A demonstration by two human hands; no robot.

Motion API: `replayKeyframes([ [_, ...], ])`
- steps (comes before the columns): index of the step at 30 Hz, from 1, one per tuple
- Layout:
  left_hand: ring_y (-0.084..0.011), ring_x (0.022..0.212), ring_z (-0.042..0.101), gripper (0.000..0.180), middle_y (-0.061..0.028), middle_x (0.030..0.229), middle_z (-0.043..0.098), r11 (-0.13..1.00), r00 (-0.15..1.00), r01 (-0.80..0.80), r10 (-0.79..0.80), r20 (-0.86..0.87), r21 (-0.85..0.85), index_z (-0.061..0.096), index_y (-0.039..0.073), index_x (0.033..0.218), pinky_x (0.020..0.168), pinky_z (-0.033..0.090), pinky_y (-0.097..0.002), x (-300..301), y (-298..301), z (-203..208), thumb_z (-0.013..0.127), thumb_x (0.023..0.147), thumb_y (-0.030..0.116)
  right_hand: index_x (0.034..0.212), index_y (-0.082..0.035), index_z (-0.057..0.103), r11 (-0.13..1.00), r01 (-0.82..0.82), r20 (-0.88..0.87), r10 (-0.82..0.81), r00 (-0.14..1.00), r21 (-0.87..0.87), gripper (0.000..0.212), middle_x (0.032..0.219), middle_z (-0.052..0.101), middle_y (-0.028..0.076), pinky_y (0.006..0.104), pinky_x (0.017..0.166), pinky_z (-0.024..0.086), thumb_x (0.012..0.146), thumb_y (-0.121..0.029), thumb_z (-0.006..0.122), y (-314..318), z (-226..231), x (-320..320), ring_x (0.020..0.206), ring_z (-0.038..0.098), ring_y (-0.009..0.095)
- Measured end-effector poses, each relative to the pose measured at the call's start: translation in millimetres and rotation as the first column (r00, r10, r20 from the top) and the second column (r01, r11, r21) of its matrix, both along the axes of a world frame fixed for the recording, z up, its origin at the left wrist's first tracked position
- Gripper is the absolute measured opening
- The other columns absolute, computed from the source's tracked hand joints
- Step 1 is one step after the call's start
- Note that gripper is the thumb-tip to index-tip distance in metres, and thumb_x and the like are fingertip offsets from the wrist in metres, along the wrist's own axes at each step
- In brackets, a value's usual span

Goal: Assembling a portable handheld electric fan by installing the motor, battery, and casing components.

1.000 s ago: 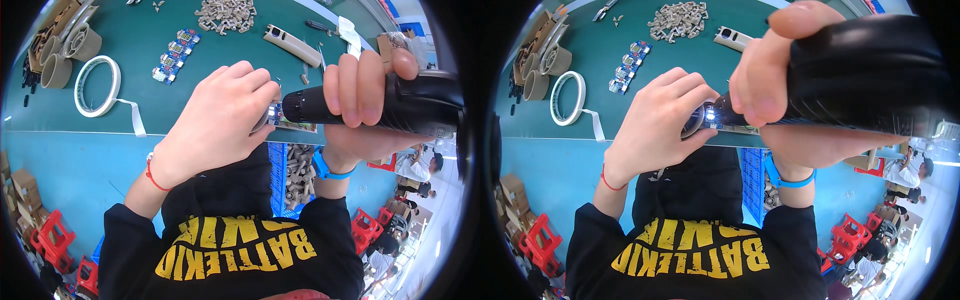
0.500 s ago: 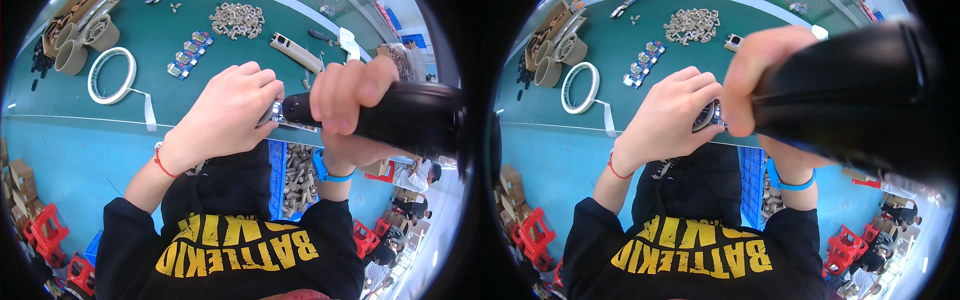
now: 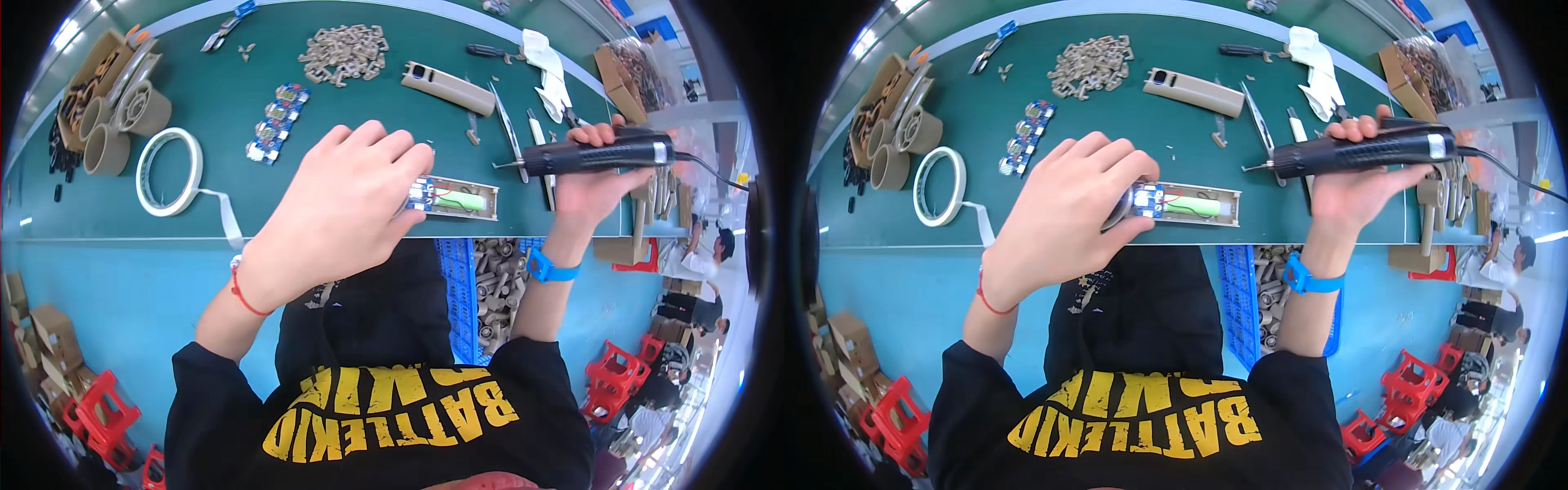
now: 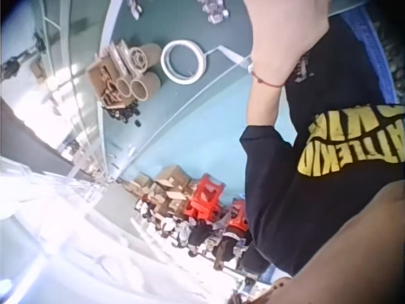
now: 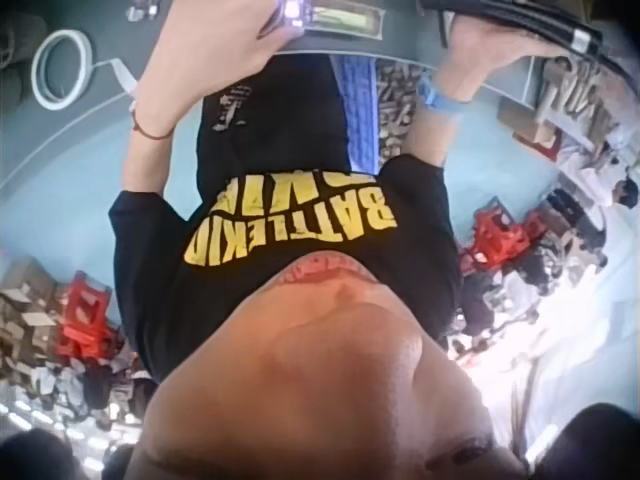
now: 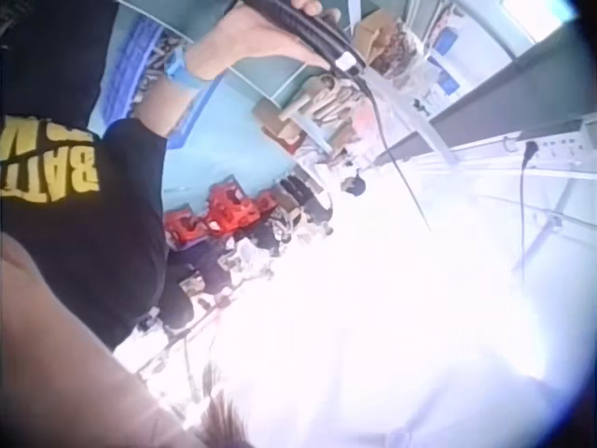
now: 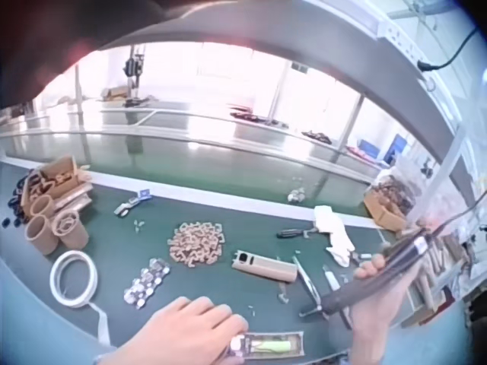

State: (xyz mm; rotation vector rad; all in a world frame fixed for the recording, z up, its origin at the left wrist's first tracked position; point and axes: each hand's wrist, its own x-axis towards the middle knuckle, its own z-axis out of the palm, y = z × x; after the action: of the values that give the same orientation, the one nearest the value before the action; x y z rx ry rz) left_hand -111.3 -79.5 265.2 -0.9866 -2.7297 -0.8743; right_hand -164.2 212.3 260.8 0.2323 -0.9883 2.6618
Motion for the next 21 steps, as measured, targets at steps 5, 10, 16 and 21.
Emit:
replayKeyframes([
  [5,-0.0255,0.084,0.055,0.033,-0.0063,0.087,0.057,0.995,0.994,0.048,-0.039,0.098,-0.091,0.054,0.006,0.098,0.079,0.042,-0.0346,-7,2,7,0.074,0.073,0.013,0.116,0.004,0.051,0.962,0.194,0.158,-0.226,0.961,0.193,0.047,0.096,0.057,0.011,0.0337,0.094,0.042,0.097,-0.038,0.056,5,-11,0,0.091,0.054,0.020],
  [10,-0.0257,0.084,0.055,0.034,-0.0064,0.086,0.056,0.997,0.994,0.047,-0.040,0.104,-0.062,0.052,0.007,0.096,0.078,0.041,-0.0346,-8,0,9,0.074,0.071,0.012,0.112,0.000,0.060,0.597,0.120,0.210,-0.452,0.867,0.793,0.037,0.099,0.062,0.005,0.0234,0.082,0.040,0.093,-0.031,0.065,38,-15,-10,0.086,0.052,0.010],
  [16,-0.0258,0.082,0.054,0.035,-0.0065,0.084,0.054,0.993,0.990,0.100,-0.093,0.108,-0.067,0.051,0.008,0.094,0.076,0.041,-0.0357,-17,0,3,0.074,0.070,0.012,0.111,-0.001,0.063,0.092,-0.084,0.122,-0.585,0.801,0.992,0.059,0.088,0.060,0.001,0.0232,0.067,0.037,0.087,-0.055,0.063,45,-12,-15,0.072,0.045,0.008],
  [21,-0.0258,0.081,0.054,0.034,-0.0072,0.083,0.054,0.988,0.989,0.105,-0.092,0.116,-0.111,0.050,0.008,0.095,0.075,0.042,-0.0367,-15,6,7,0.074,0.071,0.009,0.123,0.003,0.056,-0.438,0.152,-0.419,-0.619,0.664,0.886,0.065,0.100,0.061,0.010,0.0267,0.078,0.042,0.088,-0.051,0.064,30,-29,-1,0.085,0.054,0.017],
])
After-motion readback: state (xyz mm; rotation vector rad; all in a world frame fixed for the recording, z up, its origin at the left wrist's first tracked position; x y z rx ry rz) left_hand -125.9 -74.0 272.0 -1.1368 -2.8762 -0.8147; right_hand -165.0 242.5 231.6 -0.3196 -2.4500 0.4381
